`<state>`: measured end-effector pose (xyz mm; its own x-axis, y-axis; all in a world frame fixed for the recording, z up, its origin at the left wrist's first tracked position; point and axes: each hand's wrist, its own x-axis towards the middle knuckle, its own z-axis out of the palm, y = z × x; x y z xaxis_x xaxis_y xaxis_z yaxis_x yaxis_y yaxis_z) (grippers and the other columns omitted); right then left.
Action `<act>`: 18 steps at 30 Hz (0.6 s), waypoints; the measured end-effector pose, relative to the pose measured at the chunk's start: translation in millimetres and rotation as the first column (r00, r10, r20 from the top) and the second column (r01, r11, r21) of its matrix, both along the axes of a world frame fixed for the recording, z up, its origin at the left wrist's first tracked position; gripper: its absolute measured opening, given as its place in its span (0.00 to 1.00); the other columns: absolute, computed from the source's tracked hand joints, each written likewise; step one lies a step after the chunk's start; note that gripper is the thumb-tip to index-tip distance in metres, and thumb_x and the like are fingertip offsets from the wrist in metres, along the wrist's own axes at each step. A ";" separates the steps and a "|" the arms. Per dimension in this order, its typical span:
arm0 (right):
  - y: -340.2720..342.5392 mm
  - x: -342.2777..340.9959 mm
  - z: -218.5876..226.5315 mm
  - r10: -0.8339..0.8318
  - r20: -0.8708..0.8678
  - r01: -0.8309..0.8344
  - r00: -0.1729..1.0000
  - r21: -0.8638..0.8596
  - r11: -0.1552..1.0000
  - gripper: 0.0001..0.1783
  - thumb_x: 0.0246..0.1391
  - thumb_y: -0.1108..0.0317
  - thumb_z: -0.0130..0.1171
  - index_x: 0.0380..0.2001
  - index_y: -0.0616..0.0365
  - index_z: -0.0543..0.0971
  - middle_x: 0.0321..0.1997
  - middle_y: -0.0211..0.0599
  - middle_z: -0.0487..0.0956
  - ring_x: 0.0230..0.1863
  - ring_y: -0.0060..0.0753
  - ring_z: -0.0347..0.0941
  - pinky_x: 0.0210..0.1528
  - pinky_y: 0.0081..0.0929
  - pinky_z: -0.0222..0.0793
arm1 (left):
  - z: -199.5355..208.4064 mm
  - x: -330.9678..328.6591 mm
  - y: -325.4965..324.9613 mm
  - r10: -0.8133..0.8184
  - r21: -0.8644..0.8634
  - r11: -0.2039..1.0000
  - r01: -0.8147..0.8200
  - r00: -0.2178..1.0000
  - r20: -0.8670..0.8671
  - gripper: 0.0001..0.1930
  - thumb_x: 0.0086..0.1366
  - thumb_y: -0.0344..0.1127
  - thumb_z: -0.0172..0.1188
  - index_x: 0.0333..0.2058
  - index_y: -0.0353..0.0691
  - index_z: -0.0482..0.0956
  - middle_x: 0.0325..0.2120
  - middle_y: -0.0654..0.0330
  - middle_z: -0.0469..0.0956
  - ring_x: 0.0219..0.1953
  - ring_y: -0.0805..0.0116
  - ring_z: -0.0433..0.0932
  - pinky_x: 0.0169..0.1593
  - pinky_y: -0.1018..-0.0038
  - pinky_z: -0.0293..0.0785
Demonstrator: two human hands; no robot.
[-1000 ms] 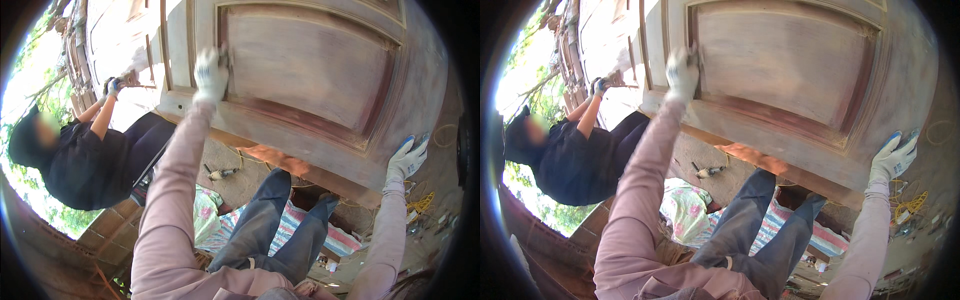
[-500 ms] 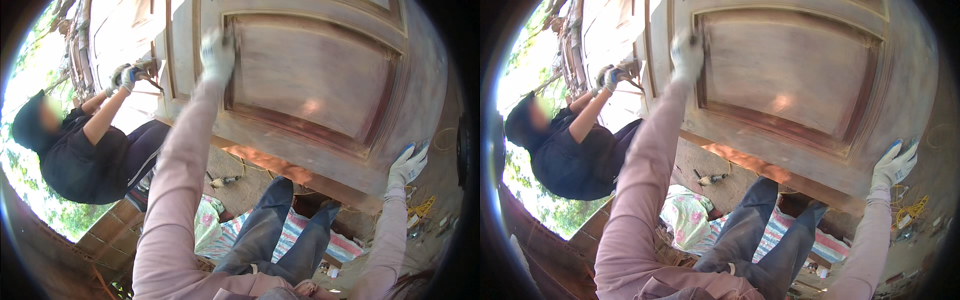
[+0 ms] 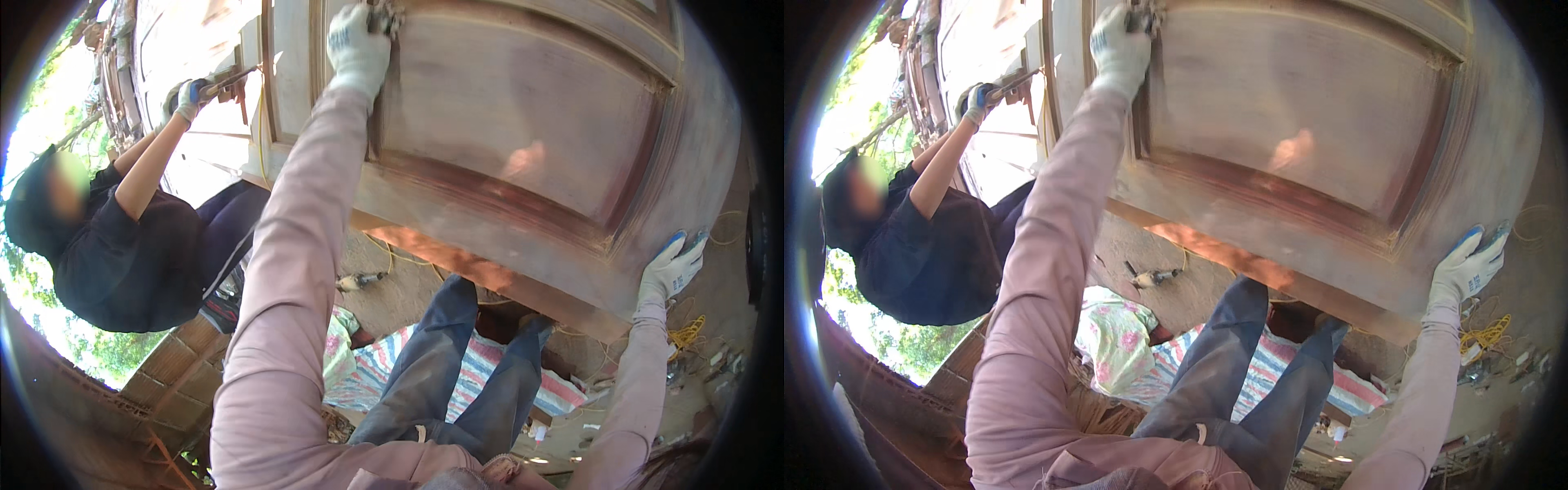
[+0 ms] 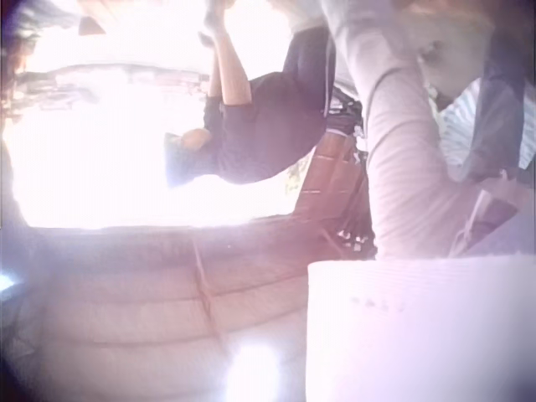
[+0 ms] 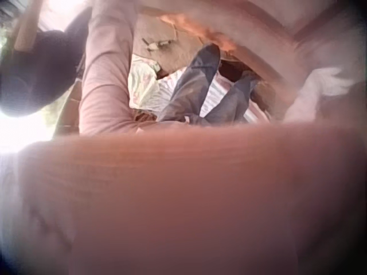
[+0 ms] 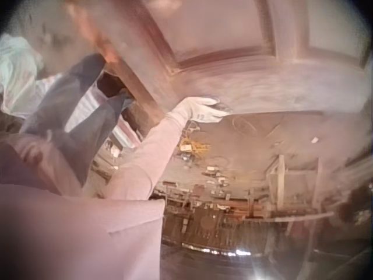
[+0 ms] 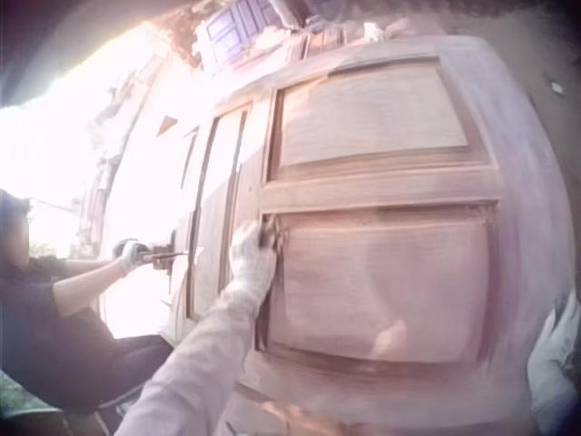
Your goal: The person sands a wooden door with sandpaper, then applies a liquid finish from a squeeze bottle into the grooves. They wipe the surface with a cloth and continue sanding different sections of the door. Another person works on a separate door nearby.
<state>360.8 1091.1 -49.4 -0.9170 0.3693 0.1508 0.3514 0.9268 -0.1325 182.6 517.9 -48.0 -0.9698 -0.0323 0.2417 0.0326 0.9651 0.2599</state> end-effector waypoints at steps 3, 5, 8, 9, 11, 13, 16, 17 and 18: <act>-0.7 0.2 2.2 0.015 -0.008 -0.015 1.000 -0.010 1.000 0.33 0.70 0.52 0.50 0.69 0.61 0.63 0.61 0.59 0.71 0.61 0.59 0.69 0.61 0.49 0.67 | 12.6 29.7 8.5 -0.050 -0.034 0.998 0.045 0.988 -0.146 0.05 0.60 0.31 0.66 0.31 0.38 0.80 0.32 0.47 0.79 0.37 0.42 0.77 0.41 0.52 0.74; -2.6 -1.6 3.3 0.013 -0.014 -0.013 1.000 0.001 1.000 0.33 0.70 0.51 0.50 0.69 0.62 0.64 0.61 0.59 0.71 0.61 0.59 0.69 0.61 0.50 0.67 | 39.9 108.1 18.3 0.008 0.014 1.000 -0.008 1.000 0.008 0.06 0.56 0.23 0.68 0.30 0.39 0.79 0.30 0.51 0.78 0.36 0.46 0.79 0.40 0.56 0.76; -7.6 -5.2 6.3 -0.013 -0.038 0.013 0.999 0.012 1.000 0.33 0.69 0.52 0.51 0.68 0.62 0.64 0.61 0.59 0.71 0.60 0.61 0.70 0.61 0.50 0.67 | 63.4 136.0 31.1 0.019 0.036 0.999 -0.021 0.998 0.053 0.08 0.52 0.21 0.66 0.29 0.39 0.80 0.32 0.52 0.80 0.38 0.52 0.81 0.43 0.60 0.78; -8.9 -6.1 8.4 0.008 -0.030 -0.008 1.000 0.014 1.000 0.33 0.68 0.52 0.51 0.68 0.62 0.64 0.60 0.60 0.72 0.59 0.61 0.70 0.61 0.51 0.67 | 65.8 125.0 34.5 0.063 0.019 0.998 -0.065 0.995 0.082 0.07 0.52 0.21 0.65 0.29 0.39 0.80 0.31 0.52 0.80 0.37 0.51 0.81 0.42 0.61 0.78; -12.5 -8.1 12.6 -0.012 -0.028 0.013 1.000 0.004 1.000 0.33 0.66 0.53 0.52 0.67 0.63 0.65 0.59 0.60 0.72 0.59 0.62 0.70 0.61 0.52 0.67 | 53.7 57.8 31.2 0.033 -0.050 0.998 -0.031 0.998 0.050 0.05 0.53 0.22 0.62 0.29 0.39 0.80 0.30 0.50 0.80 0.35 0.51 0.80 0.40 0.61 0.77; -15.4 -11.1 16.6 -0.055 0.036 0.053 0.998 0.049 0.997 0.33 0.62 0.54 0.55 0.64 0.64 0.68 0.56 0.62 0.74 0.57 0.63 0.70 0.60 0.54 0.66 | 33.6 4.4 23.0 -0.044 0.104 0.993 0.050 0.997 -0.058 0.05 0.56 0.26 0.62 0.32 0.39 0.82 0.32 0.50 0.81 0.37 0.53 0.80 0.41 0.61 0.75; -16.8 -14.2 21.5 -0.017 0.007 0.016 1.000 0.081 0.997 0.32 0.56 0.55 0.58 0.59 0.63 0.71 0.48 0.58 0.76 0.49 0.62 0.72 0.51 0.57 0.69 | 14.8 17.1 3.1 0.043 -0.007 0.999 -0.043 0.997 0.065 0.10 0.59 0.28 0.60 0.40 0.39 0.84 0.36 0.53 0.81 0.40 0.54 0.80 0.45 0.62 0.75; -15.5 -14.2 23.2 -0.036 -0.008 0.036 0.999 0.007 0.999 0.33 0.55 0.54 0.59 0.59 0.62 0.70 0.47 0.57 0.75 0.49 0.62 0.72 0.51 0.56 0.69 | 12.7 45.5 -1.8 0.094 0.015 0.995 -0.096 0.987 0.129 0.06 0.63 0.29 0.60 0.39 0.37 0.82 0.38 0.54 0.82 0.43 0.57 0.81 0.49 0.63 0.77; -15.2 -15.1 24.8 -0.037 -0.029 0.038 0.999 0.022 0.999 0.33 0.54 0.53 0.59 0.60 0.60 0.71 0.48 0.57 0.74 0.50 0.62 0.72 0.50 0.57 0.68 | 10.6 74.7 -3.0 0.136 0.648 0.709 -0.276 0.956 0.259 0.03 0.67 0.25 0.57 0.36 0.35 0.80 0.39 0.55 0.82 0.47 0.61 0.82 0.49 0.66 0.78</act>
<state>345.7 1075.9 -24.6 -0.8980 0.3993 0.1851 0.3822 0.9160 -0.1219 257.3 514.9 -37.3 -0.9417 -0.3217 -0.0989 -0.2602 0.5094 0.8203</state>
